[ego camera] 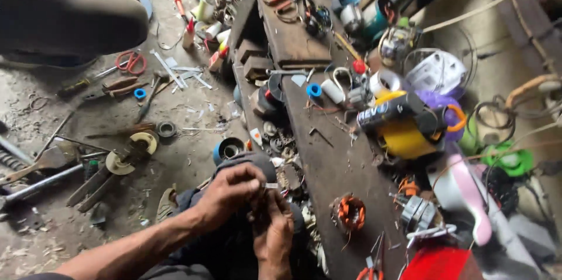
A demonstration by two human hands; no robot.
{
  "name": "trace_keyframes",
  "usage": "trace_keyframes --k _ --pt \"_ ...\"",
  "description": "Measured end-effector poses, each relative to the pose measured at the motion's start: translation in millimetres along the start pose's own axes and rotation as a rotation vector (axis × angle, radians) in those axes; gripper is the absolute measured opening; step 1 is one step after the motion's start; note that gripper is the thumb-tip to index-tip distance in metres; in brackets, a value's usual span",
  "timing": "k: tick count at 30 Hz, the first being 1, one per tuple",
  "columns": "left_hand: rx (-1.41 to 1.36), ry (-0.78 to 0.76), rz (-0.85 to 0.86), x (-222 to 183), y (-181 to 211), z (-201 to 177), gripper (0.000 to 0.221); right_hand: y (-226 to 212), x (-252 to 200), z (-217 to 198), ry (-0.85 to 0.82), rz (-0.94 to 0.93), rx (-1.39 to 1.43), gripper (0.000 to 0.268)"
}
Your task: Manually winding and inserting copper wire coils into an electric motor stator for repair.
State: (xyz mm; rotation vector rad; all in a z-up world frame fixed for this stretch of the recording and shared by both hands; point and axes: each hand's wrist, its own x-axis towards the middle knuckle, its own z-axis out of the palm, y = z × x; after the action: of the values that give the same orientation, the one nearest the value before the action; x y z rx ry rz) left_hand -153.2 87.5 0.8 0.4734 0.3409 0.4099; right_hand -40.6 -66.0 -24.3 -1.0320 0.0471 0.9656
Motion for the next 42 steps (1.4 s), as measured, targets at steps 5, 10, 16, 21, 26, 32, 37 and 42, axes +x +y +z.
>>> trace_keyframes --k 5,10,16,21,26,32,37,42 --pt "0.285 -0.192 0.079 -13 -5 9 0.017 5 -2 -27 -0.035 -0.026 0.001 0.025" --pt "0.630 -0.360 0.198 -11 17 26 0.017 12 -3 -63 -0.093 -0.074 0.093 0.026" --pt "0.824 -0.591 0.404 -6 19 35 0.013 -6 -18 -51 -0.014 -0.120 0.058 0.020" --pt "0.854 -0.646 0.434 -8 13 33 0.012 -16 -34 -42 0.008 -0.227 0.042 0.018" --pt "0.796 -0.445 0.217 -28 2 23 0.029 -39 -60 -60 -0.018 -0.529 -0.018 0.014" --pt "0.862 -0.470 0.286 -19 9 46 0.035 -66 -97 -6 0.171 -0.325 -0.900 0.023" --pt "0.882 -0.355 0.352 -23 -4 49 0.006 -51 -110 19 0.233 -0.509 -0.984 0.013" --pt "1.053 -0.346 0.378 -17 -13 40 0.008 -52 -108 12 0.240 -0.692 -1.053 0.005"
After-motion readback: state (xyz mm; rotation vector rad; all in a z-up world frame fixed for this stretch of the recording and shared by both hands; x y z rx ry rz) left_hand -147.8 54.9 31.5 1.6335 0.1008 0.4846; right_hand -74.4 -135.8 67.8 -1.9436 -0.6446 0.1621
